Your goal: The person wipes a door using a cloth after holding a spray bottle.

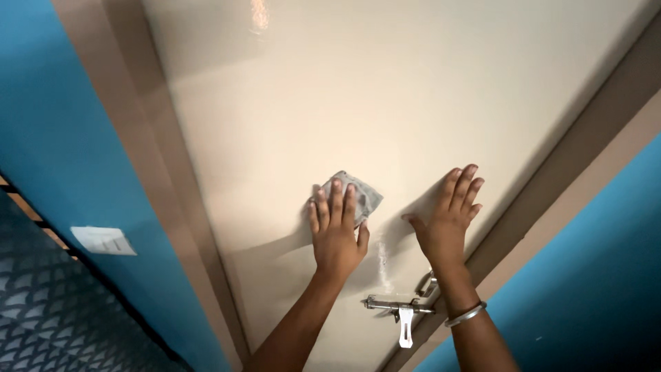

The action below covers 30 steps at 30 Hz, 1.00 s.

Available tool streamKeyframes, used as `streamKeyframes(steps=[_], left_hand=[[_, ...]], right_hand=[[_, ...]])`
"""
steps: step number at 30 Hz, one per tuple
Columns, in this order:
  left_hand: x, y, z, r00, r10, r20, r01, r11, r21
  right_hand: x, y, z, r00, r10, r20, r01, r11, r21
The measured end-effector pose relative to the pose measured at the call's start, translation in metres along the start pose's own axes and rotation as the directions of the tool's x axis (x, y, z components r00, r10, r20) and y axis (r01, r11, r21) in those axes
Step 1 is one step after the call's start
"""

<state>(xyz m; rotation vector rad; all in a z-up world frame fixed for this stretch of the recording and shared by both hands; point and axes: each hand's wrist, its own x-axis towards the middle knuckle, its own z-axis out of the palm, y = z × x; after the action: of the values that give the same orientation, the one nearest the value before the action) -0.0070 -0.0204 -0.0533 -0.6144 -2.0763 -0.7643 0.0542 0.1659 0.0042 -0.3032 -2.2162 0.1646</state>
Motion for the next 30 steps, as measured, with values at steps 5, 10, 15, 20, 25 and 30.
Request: streamKeyframes(steps=[5,10,15,20,25,30], left_hand=[[-0.006,0.000,0.000,0.999,-0.006,0.033,0.005,0.999,0.046],[-0.005,-0.002,0.002,0.999,-0.011,0.033,0.009,0.999,0.042],[0.002,0.016,0.013,0.998,0.000,-0.057,0.001,1.000,0.019],[-0.003,0.015,0.023,0.996,0.080,0.050,-0.080,0.997,-0.002],[-0.021,-0.003,0.027,0.997,0.060,0.048,-0.064,0.996,0.067],[-0.016,-0.005,0.019,0.997,-0.058,-0.056,0.059,0.998,0.028]], right_hand=[[-0.003,0.008,0.014,1.000,0.010,-0.026,-0.011,0.999,-0.036],[-0.010,0.010,0.023,0.999,-0.007,-0.051,0.006,1.000,-0.028],[-0.011,0.004,0.017,1.000,0.000,-0.010,0.001,0.998,0.056],[-0.012,0.004,0.018,0.999,0.046,0.022,-0.046,0.999,0.005],[-0.013,0.005,0.021,0.999,0.044,0.016,-0.043,0.998,-0.041],[-0.016,0.010,0.025,1.000,0.005,0.000,-0.005,0.998,-0.062]])
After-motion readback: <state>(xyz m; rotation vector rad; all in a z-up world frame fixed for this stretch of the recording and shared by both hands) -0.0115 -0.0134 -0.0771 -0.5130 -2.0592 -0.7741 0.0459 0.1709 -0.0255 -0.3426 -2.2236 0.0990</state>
